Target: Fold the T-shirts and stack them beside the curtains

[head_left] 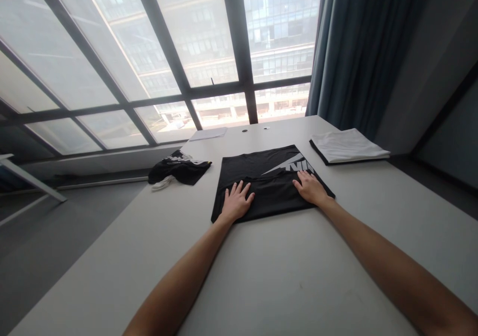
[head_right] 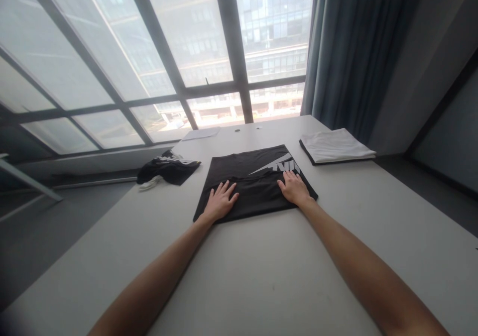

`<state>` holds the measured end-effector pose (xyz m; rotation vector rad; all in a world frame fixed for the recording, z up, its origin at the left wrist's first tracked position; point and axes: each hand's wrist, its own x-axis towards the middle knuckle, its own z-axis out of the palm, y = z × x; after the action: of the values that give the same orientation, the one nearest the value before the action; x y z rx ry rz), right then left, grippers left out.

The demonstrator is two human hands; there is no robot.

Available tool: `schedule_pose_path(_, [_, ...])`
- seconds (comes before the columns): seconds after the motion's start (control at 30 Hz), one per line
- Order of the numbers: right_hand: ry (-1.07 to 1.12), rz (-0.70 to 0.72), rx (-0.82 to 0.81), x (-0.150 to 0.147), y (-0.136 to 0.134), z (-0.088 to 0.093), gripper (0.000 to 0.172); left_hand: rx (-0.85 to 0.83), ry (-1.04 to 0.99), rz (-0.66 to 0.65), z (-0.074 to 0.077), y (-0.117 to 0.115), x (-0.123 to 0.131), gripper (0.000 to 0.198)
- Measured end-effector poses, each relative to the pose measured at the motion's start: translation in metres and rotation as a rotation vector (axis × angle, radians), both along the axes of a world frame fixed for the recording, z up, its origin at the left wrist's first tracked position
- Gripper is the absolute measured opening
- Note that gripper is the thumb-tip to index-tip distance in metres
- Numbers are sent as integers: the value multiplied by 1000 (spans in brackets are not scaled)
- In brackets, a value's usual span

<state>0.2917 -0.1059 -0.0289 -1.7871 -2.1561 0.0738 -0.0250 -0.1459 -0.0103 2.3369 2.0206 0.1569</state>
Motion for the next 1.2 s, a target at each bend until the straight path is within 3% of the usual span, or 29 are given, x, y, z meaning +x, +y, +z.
schedule_pose_path(1.2, [0,-10,-4,-1,-2,3,55,-3,-1,-4,4,-2,1,64])
